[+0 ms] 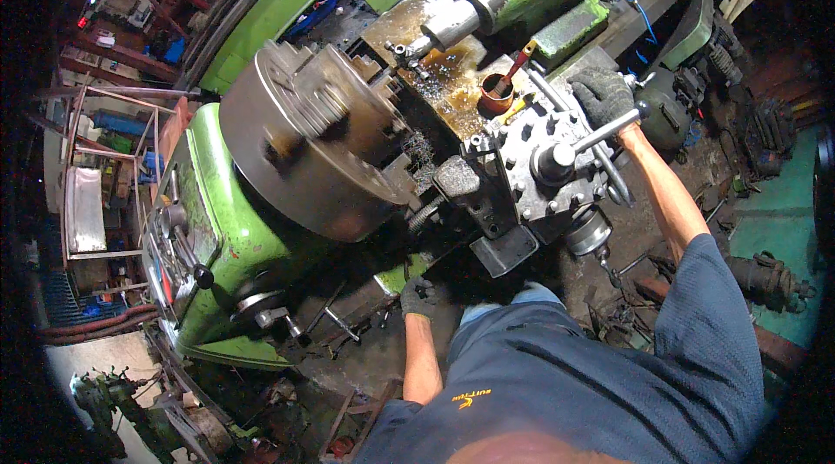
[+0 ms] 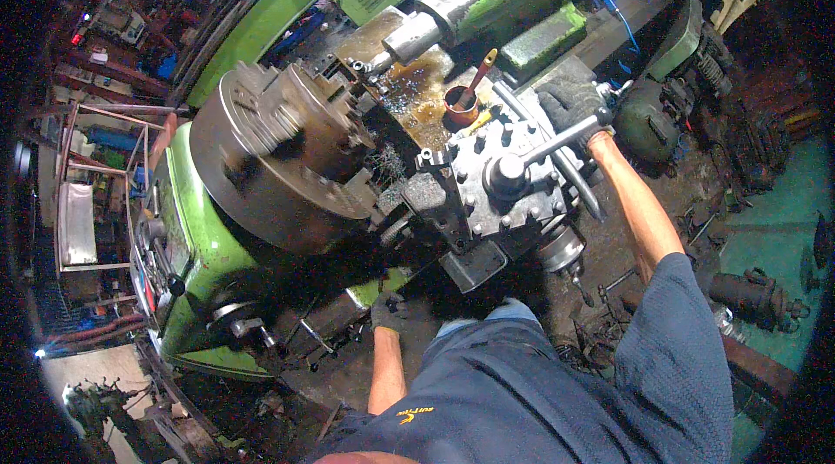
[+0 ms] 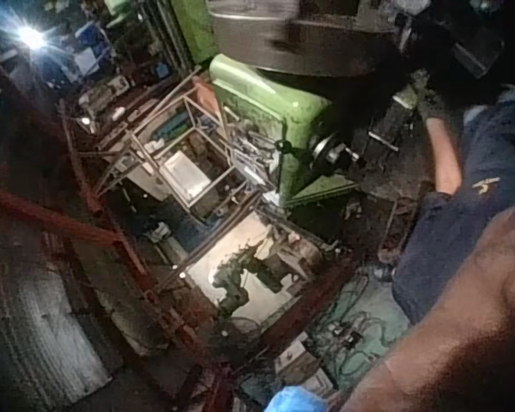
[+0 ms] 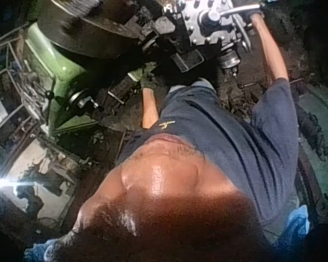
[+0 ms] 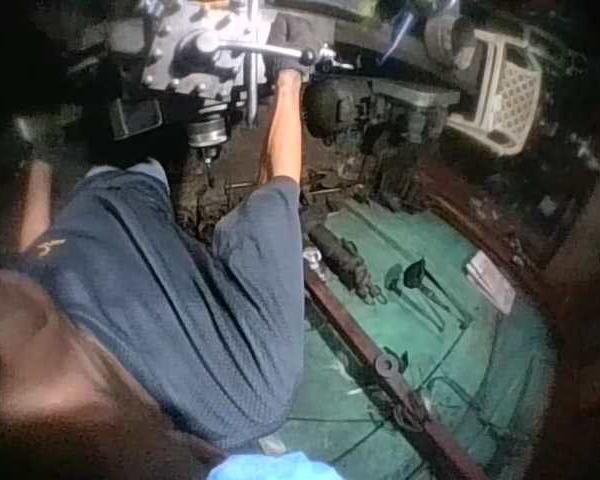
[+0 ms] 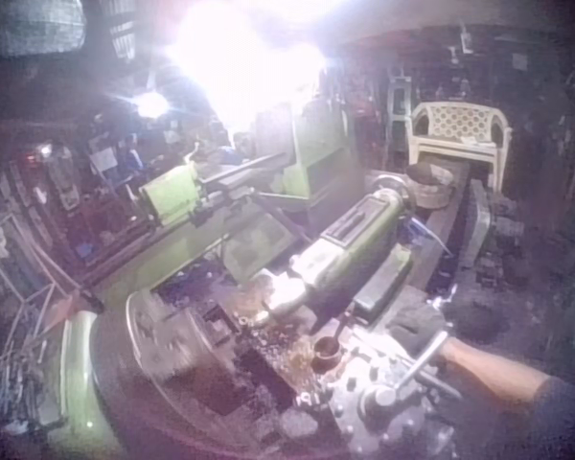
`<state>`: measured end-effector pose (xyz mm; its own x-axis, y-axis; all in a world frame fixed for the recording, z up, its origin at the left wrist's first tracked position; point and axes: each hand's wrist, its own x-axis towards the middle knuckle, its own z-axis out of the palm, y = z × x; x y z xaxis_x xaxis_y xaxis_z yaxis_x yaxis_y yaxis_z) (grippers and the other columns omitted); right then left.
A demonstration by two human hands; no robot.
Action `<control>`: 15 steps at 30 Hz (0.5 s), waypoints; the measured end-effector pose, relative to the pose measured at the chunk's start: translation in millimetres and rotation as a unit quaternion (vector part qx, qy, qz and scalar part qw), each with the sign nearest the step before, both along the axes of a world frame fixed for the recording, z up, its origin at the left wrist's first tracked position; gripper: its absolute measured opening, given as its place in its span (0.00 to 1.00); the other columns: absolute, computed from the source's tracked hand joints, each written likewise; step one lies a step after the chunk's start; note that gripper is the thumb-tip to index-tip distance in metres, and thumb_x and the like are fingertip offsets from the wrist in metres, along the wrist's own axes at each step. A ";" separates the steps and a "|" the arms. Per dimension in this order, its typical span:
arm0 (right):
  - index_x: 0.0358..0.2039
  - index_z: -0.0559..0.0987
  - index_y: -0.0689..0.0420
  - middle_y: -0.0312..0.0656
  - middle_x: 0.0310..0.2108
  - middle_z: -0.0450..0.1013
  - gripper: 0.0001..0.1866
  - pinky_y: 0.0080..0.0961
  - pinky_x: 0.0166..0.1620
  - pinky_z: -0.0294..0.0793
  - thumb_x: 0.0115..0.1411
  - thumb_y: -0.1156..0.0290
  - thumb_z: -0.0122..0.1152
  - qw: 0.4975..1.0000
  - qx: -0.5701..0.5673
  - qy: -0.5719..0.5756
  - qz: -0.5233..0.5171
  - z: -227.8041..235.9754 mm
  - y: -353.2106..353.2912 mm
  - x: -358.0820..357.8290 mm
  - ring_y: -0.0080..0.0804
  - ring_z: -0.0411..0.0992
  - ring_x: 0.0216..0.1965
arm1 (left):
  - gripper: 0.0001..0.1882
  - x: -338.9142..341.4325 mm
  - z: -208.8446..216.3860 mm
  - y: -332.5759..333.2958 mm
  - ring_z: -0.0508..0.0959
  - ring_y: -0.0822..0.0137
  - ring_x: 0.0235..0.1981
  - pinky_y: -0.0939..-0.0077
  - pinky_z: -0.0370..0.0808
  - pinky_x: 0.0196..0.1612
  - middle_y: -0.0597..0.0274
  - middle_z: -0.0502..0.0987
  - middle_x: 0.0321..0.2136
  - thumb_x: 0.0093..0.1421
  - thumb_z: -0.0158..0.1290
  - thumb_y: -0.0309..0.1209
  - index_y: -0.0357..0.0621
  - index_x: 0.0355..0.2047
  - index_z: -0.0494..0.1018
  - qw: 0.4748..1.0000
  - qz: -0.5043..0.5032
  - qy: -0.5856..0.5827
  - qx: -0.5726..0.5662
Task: The person operates a green industrial lathe, using a brush to apply lubricant to the workpiece and adjusting the machine's controls. They manipulate the tool post and levers to position the cutting tool against the rotating metal part, then remove the finished piece and place it on a nearby surface.
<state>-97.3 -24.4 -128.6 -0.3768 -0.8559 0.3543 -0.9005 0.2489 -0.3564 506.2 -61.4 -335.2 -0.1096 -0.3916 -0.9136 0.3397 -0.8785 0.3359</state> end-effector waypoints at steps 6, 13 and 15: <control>0.39 0.85 0.56 0.48 0.43 0.80 0.16 0.41 0.52 0.74 0.63 0.58 0.58 1.000 -0.002 0.012 0.000 -3.1 0.2 -2.3 0.48 0.77 0.46 | 0.07 -2.3 1.4 -0.8 0.64 0.70 0.13 0.79 0.56 0.13 0.64 0.73 0.18 0.52 0.56 0.34 0.51 0.22 0.69 1.000 -0.003 -0.006 0.004; 0.39 0.85 0.56 0.47 0.43 0.80 0.15 0.42 0.52 0.73 0.63 0.59 0.58 1.000 -0.011 0.006 0.003 2.4 0.2 2.6 0.48 0.77 0.46 | 0.09 -6.8 8.5 0.5 0.64 0.70 0.13 0.79 0.56 0.14 0.64 0.71 0.17 0.51 0.57 0.34 0.49 0.21 0.69 1.000 0.012 -0.006 0.011; 0.39 0.85 0.56 0.47 0.43 0.80 0.15 0.42 0.52 0.73 0.63 0.58 0.58 1.000 -0.010 -0.001 0.000 3.5 0.7 2.8 0.48 0.77 0.46 | 0.08 -6.0 7.3 -0.1 0.64 0.70 0.13 0.78 0.56 0.14 0.64 0.70 0.17 0.51 0.57 0.34 0.49 0.21 0.69 1.000 0.010 0.000 0.008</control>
<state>-94.5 -23.7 -125.1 -0.3778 -0.8489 0.3697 -0.8995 0.2418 -0.3639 500.3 -61.5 -327.9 -0.1025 -0.3784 -0.9199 0.3580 -0.8769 0.3208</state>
